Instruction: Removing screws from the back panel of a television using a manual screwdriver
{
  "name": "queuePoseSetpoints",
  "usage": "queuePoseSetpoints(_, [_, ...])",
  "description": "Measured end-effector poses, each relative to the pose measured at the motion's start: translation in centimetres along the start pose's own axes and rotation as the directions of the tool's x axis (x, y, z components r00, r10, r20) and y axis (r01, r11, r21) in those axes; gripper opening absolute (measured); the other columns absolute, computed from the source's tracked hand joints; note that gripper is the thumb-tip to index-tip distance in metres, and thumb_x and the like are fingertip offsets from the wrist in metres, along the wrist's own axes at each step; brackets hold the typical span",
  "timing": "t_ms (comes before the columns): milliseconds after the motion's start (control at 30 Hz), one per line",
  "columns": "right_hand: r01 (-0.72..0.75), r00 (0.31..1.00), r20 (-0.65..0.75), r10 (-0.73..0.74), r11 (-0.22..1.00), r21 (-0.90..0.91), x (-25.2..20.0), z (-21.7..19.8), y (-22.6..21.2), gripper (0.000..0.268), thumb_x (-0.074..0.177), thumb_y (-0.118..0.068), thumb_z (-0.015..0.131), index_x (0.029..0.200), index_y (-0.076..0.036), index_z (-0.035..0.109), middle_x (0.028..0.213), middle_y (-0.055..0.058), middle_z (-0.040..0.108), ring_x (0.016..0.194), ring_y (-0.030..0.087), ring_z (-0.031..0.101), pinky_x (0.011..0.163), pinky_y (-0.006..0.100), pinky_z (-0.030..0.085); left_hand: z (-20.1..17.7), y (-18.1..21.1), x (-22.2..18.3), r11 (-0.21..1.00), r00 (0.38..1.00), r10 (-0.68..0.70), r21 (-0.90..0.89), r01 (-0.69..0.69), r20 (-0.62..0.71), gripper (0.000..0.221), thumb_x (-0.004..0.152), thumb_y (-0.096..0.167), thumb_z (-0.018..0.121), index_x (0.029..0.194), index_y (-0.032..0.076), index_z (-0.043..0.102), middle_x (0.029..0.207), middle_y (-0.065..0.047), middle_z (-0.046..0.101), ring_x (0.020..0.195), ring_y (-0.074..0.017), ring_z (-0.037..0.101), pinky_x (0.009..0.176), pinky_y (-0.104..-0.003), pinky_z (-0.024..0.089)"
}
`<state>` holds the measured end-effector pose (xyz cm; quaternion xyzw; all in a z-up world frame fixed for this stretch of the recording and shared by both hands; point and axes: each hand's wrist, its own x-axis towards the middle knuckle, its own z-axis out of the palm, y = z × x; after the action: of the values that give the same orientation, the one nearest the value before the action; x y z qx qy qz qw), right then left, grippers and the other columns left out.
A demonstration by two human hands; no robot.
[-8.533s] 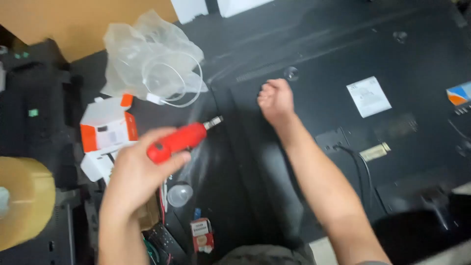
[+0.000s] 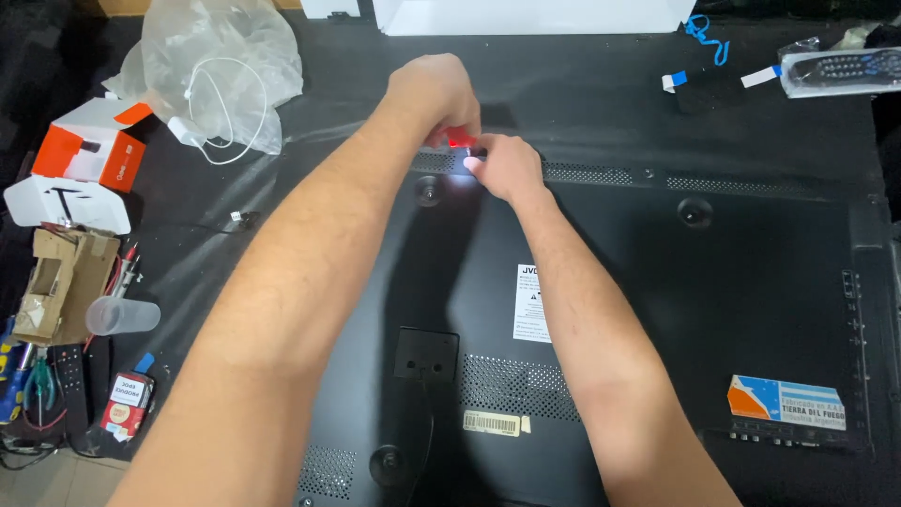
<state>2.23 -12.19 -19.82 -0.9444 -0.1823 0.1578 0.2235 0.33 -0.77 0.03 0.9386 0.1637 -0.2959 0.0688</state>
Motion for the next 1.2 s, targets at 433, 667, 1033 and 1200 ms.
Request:
queuePoseSetpoints(433, [-0.075, 0.995, -0.064, 0.077, 0.996, 0.042, 0.1, 1.1, 0.0, 0.033, 0.099, -0.042, 0.064, 0.127, -0.033, 0.078, 0.111, 0.003, 0.084, 0.104, 0.034, 0.076, 0.093, 0.048, 0.058, 0.1, 1.5, 0.2, 0.997, 1.0, -0.01, 0.079, 0.012, -0.025, 0.015, 0.08, 0.02, 0.078, 0.067, 0.015, 0.073, 0.07, 0.0, 0.074, 0.063, -0.0196, 0.066, 0.068, -0.033, 0.054])
queuePoseSetpoints(667, [-0.082, 0.995, -0.053, 0.083, 0.997, 0.016, 0.4, 1.2, -0.1, 0.036, 0.099, -0.043, 0.062, 0.13, -0.032, 0.078, 0.117, 0.007, 0.083, 0.111, 0.037, 0.075, 0.097, 0.049, 0.057, 0.1, 1.3, 0.0, 0.999, 1.0, -0.011, 0.047, 0.012, -0.021, 0.007, 0.081, 0.019, 0.079, 0.077, 0.016, 0.075, 0.069, 0.0, 0.073, 0.06, -0.0174, 0.063, 0.067, -0.032, 0.054])
queuePoseSetpoints(1033, [-0.127, 0.992, -0.008, 0.127, 0.99, 0.064, 0.2, 0.4, -0.5, 0.034, 0.097, -0.041, 0.065, 0.127, -0.034, 0.081, 0.123, 0.004, 0.082, 0.115, 0.036, 0.074, 0.1, 0.049, 0.055, -0.5, 1.1, -0.1, 0.998, 0.999, -0.031, 0.049, 0.029, 0.027, 0.013, 0.084, 0.021, 0.078, 0.075, 0.014, 0.072, 0.071, -0.003, 0.072, 0.058, -0.0191, 0.058, 0.065, -0.034, 0.052])
queuePoseSetpoints(1200, [-0.148, 0.989, -0.016, 0.149, 0.986, 0.073, 0.3, 0.5, -0.4, 0.032, 0.097, -0.041, 0.065, 0.123, -0.037, 0.083, 0.119, 0.003, 0.083, 0.115, 0.035, 0.073, 0.101, 0.049, 0.054, -0.5, 0.8, -1.5, 0.999, 0.999, -0.044, -0.026, 0.045, 0.031, 0.007, 0.085, 0.019, 0.078, 0.084, 0.014, 0.073, 0.074, -0.007, 0.075, 0.057, -0.0222, 0.058, 0.063, -0.036, 0.055])
